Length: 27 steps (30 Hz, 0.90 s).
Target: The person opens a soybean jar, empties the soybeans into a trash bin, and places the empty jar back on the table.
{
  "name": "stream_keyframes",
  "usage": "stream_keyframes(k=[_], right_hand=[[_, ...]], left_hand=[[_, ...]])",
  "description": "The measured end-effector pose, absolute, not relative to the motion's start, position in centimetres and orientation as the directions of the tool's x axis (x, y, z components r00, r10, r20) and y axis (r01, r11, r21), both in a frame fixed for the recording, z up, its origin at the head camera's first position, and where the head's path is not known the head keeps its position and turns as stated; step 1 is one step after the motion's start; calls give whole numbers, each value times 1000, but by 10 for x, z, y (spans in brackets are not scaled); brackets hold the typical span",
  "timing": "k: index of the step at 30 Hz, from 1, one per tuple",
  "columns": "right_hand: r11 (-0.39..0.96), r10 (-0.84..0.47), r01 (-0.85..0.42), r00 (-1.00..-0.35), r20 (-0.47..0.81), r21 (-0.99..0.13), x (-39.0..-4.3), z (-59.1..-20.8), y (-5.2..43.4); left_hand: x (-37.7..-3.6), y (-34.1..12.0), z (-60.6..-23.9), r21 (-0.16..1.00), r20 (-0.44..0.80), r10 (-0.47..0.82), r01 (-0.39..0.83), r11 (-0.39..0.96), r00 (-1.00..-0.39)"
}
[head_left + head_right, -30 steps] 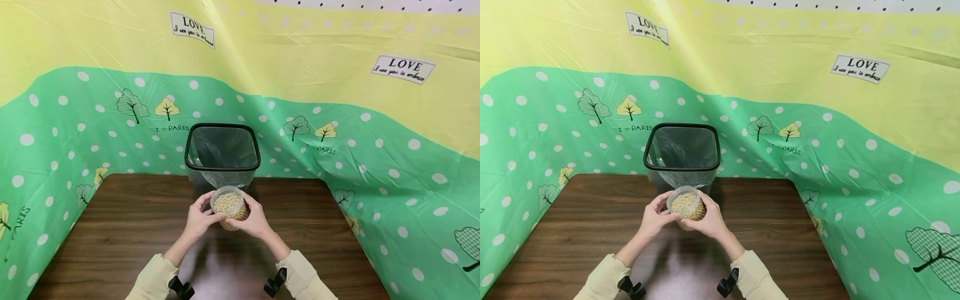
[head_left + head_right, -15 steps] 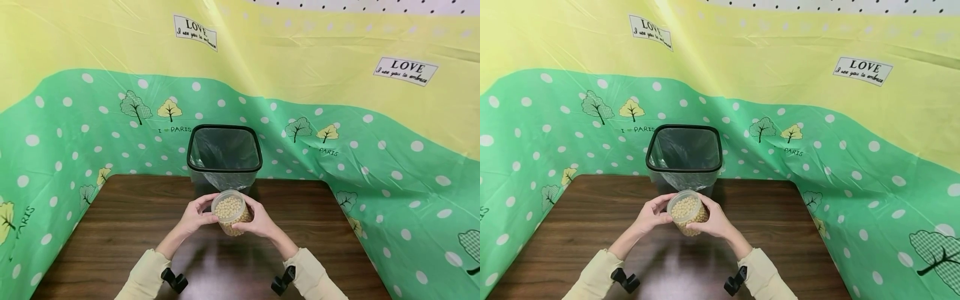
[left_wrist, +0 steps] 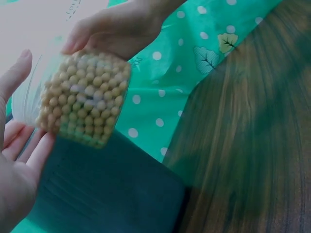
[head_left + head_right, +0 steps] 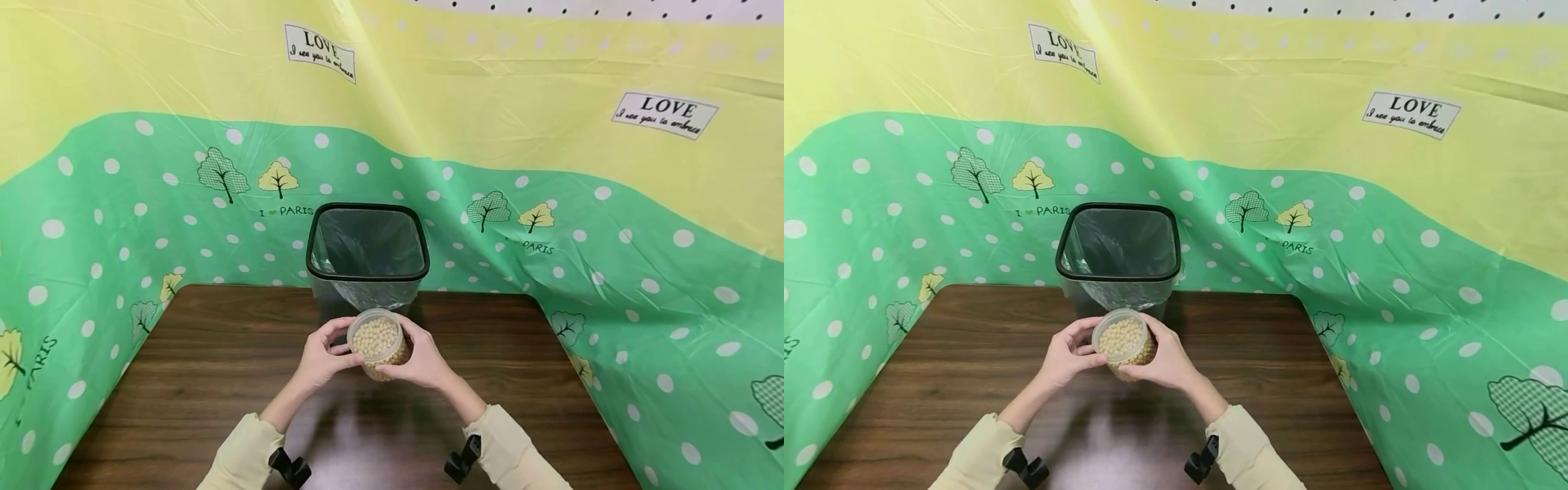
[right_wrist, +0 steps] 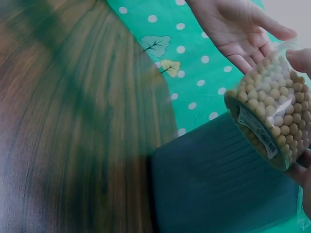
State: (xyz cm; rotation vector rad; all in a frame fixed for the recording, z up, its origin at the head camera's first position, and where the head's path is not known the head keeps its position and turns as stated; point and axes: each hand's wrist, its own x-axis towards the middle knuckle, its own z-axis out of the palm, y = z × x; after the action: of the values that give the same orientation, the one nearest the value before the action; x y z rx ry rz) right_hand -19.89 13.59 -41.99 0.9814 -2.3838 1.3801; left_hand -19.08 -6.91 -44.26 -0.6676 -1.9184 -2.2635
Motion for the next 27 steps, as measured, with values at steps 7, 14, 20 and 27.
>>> stream_keyframes(k=[7, 14, 20, 27], right_hand=[[355, -391, -618, -780, 490, -701, -185, -400, 131], [255, -491, -510, -800, 344, -821, -184, -391, 138], [263, -526, -532, -779, 342, -805, -184, -388, 139], [288, -442, -636, -752, 490, -716, -185, -396, 134]], left_hand=[[-190, -71, -439, 936, 344, 233, 313, -158, -910], [-204, -87, -438, 933, 338, 475, 225, -280, -812], [-208, -87, -439, 913, 382, 535, 218, -344, -754], [-199, -75, -438, 908, 396, 353, 305, -287, -848]])
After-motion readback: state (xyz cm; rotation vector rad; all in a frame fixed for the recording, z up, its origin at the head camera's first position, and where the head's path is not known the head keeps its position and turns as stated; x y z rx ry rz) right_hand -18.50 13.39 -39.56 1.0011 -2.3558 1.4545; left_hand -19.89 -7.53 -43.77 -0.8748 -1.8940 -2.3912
